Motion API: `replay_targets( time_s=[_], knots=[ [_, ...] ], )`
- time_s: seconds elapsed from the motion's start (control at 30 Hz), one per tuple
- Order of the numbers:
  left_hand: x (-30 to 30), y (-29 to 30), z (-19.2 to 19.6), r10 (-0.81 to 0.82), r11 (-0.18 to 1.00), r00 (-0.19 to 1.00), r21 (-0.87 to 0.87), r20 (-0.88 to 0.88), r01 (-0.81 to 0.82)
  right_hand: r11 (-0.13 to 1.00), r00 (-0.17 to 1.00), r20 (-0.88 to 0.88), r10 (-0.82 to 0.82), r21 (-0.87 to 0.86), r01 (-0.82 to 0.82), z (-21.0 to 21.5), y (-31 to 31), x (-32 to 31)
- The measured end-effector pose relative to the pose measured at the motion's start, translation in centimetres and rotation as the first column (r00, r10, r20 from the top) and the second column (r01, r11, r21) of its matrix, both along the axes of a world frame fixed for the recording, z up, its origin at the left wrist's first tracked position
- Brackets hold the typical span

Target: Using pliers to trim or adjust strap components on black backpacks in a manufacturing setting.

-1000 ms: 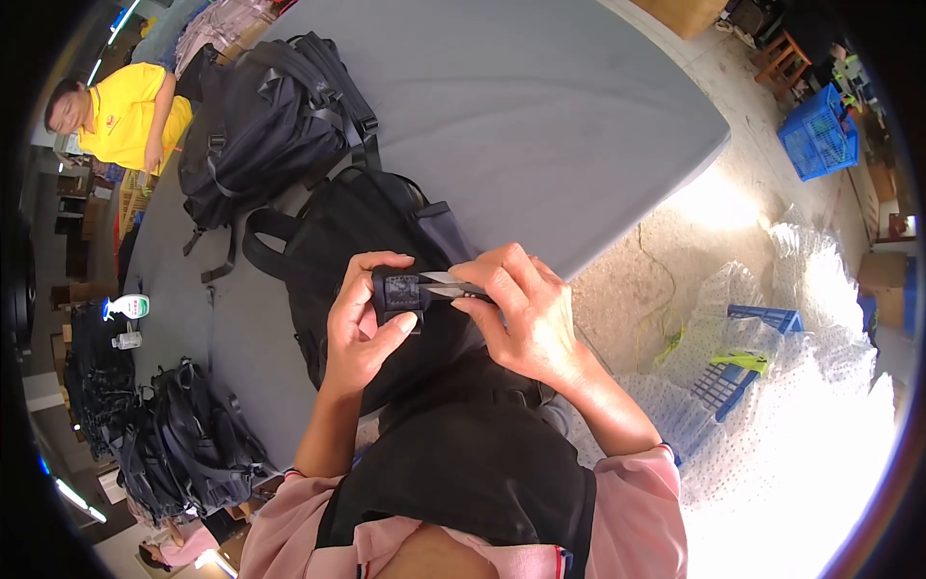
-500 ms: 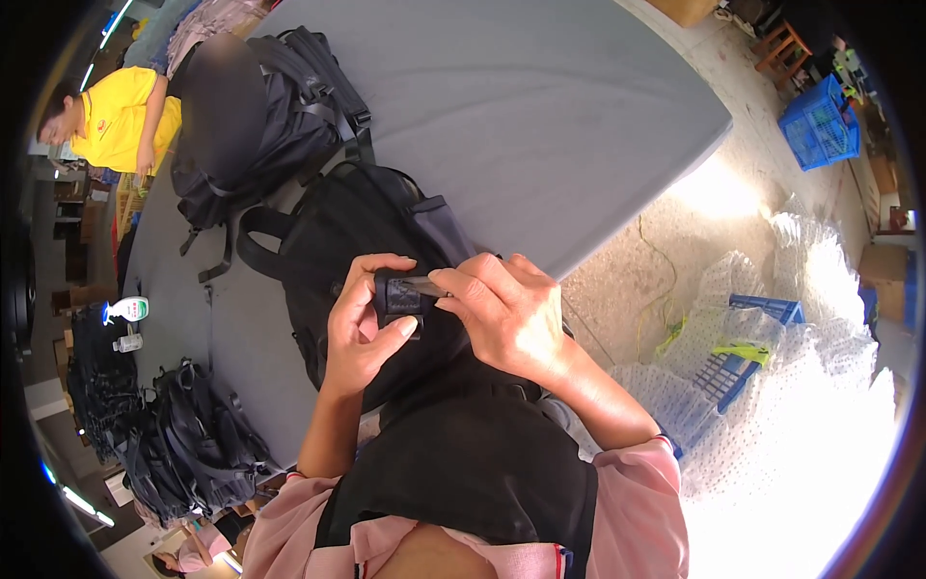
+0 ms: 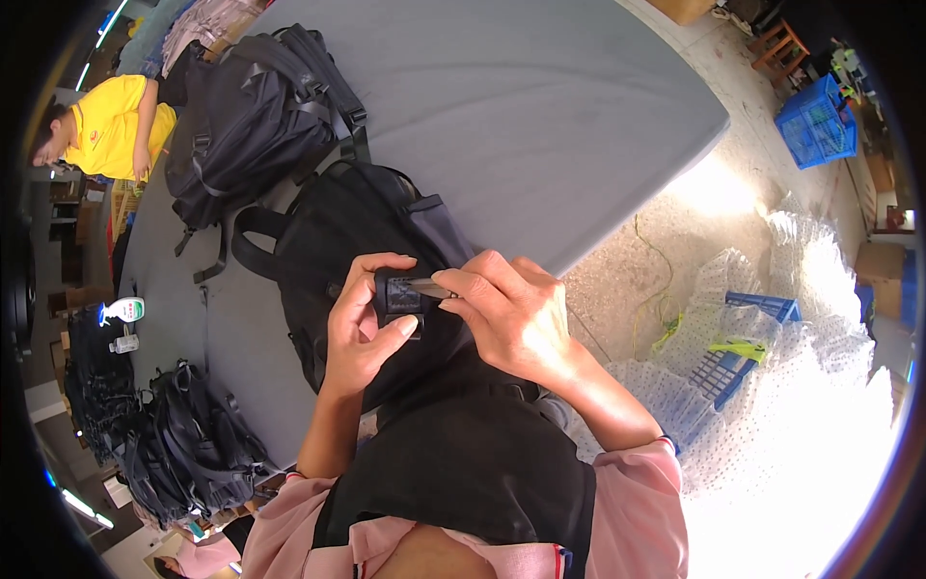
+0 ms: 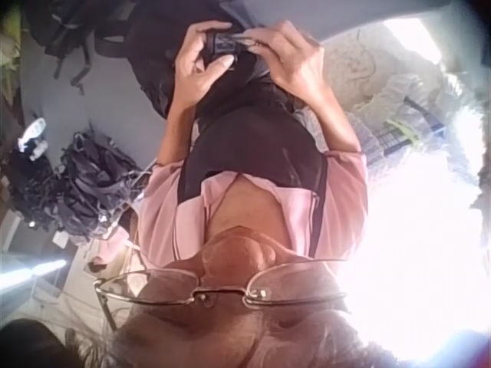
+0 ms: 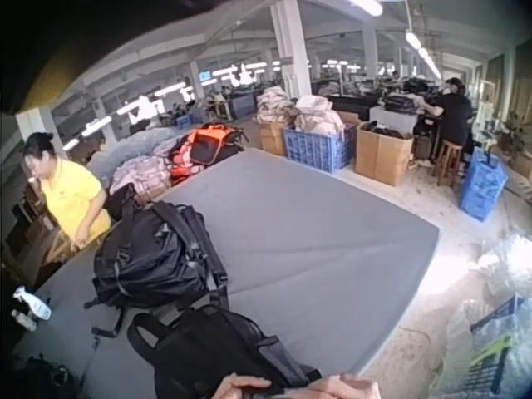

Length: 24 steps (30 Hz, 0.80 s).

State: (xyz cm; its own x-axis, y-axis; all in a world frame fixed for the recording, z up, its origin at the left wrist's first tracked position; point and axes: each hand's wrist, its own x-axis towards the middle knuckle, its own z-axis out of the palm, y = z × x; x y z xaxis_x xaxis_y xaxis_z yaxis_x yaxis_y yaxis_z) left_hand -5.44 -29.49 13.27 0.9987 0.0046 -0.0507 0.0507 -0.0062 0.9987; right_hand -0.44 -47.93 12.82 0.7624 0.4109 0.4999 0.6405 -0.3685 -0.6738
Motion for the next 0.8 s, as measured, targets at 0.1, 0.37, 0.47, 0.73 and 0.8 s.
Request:
replay_targets(
  time_s=[0.1, 0.37, 0.47, 0.73, 0.8],
  knots=[
    [-0.2, 0.2, -0.1, -0.004, 0.999, 1.0, -0.033, -0.002, 0.003, 0.998, 0.998, -0.068, 0.006, 0.07, -0.001, -0.6, 0.5, -0.2],
    [-4.7, 0.9, -0.3, 0.461, 0.778, 0.831, 0.307, 0.312, -0.547, 0.905, 0.699, -0.672, 0.244, 0.416, 0.085, -0.1, 2.2, 0.8],
    [-4.8, -0.7, 0.4, 0.509, 0.745, 0.84, -0.394, -0.187, -0.538, 0.929, 0.784, -0.55, 0.289, 0.358, -0.092, -0.6, 4.7, 2.2],
    [-5.1, -0.1, -3.0, -0.278, 0.282, 0.918, -0.938, -0.283, -0.203, 0.79, -0.188, -0.778, 0.6, 0.612, -0.011, -2.7, 6.9, 3.0],
    [-4.6, 0.3, -2.5, -0.303, 0.31, 0.913, -0.934, -0.272, -0.176, 0.743, -0.118, -0.734, 0.669, 0.664, 0.086, -2.8, 6.4, 3.2]
  ],
)
